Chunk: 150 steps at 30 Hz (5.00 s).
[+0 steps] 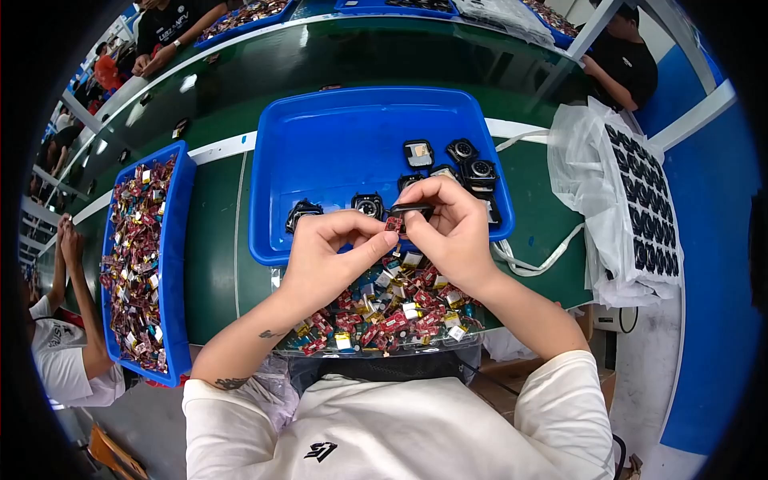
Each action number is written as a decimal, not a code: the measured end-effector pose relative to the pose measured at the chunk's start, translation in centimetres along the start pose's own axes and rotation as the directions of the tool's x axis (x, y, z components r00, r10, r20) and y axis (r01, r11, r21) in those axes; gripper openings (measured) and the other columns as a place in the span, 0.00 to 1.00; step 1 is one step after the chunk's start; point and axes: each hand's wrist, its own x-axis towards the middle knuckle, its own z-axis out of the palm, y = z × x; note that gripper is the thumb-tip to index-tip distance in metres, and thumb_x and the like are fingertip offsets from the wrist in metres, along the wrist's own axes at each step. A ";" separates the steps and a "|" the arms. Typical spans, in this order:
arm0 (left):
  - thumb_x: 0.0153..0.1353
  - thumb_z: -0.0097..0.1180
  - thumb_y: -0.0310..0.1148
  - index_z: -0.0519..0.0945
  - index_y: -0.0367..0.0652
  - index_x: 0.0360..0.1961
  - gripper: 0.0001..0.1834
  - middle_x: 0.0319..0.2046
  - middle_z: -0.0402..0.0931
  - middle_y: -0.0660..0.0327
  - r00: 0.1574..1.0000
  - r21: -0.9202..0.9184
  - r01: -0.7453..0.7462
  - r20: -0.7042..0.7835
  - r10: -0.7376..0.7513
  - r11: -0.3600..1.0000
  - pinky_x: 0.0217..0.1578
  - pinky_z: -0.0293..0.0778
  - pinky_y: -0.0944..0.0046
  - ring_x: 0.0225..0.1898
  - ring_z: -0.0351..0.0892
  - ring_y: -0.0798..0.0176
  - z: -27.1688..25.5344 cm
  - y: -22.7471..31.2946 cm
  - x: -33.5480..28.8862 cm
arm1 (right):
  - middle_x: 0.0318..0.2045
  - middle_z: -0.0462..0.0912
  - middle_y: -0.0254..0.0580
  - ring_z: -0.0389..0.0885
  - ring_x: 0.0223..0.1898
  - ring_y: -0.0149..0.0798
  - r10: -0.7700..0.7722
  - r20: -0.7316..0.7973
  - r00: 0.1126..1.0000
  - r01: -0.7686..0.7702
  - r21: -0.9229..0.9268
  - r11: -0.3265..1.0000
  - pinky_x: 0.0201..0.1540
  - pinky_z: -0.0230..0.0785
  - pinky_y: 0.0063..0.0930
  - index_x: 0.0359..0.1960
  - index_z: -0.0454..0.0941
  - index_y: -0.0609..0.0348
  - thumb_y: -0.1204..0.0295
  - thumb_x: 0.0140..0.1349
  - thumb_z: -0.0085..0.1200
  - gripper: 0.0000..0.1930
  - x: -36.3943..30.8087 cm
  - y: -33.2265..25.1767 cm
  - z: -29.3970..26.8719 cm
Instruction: Assembling small electronic modules in a blue tray on a factory assembly line.
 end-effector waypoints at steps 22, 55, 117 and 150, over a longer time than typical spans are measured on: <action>0.52 0.67 0.28 0.70 0.41 0.24 0.13 0.18 0.70 0.71 0.977 -0.007 -0.008 -0.215 0.006 1.000 0.19 0.59 0.81 0.19 0.63 0.84 -1.0 0.3 0.7 | 0.31 0.82 0.39 0.81 0.32 0.29 -0.024 0.074 0.997 0.033 -0.123 0.992 0.36 0.73 0.20 0.33 0.77 0.65 0.76 0.57 0.57 0.05 3.9 -1.9 -2.4; 0.62 0.55 0.38 0.77 0.38 0.20 0.18 0.18 0.75 0.65 0.956 0.086 -0.041 -0.286 0.064 0.995 0.21 0.64 0.76 0.20 0.72 0.78 -4.6 -1.2 3.2 | 0.28 0.73 0.29 0.69 0.32 0.32 -0.035 0.757 0.652 0.672 -0.556 0.490 0.40 0.53 0.30 0.26 0.79 0.51 0.62 0.49 0.64 0.09 -0.6 -2.6 3.0; 0.39 0.62 0.21 0.78 0.41 0.25 0.09 0.26 0.77 0.63 0.783 0.612 -0.523 0.072 0.617 0.593 0.28 0.70 0.65 0.29 0.74 0.60 -1.2 0.7 0.8 | 0.30 0.81 0.41 0.77 0.28 0.29 -0.254 0.229 0.940 0.324 -0.360 0.875 0.28 0.67 0.19 0.33 0.82 0.63 0.81 0.53 0.59 0.06 -0.1 -2.2 -0.1; 0.61 0.56 0.26 0.78 0.34 0.34 0.05 0.30 0.75 0.65 0.990 -0.235 -0.121 -0.105 0.099 0.964 0.36 0.68 0.74 0.33 0.72 0.74 -1.7 0.0 0.7 | 0.29 0.78 0.37 0.72 0.26 0.22 -0.004 0.286 0.958 0.005 -0.004 1.000 0.26 0.61 0.14 0.30 0.78 0.65 0.77 0.58 0.56 0.03 0.8 -1.6 -1.5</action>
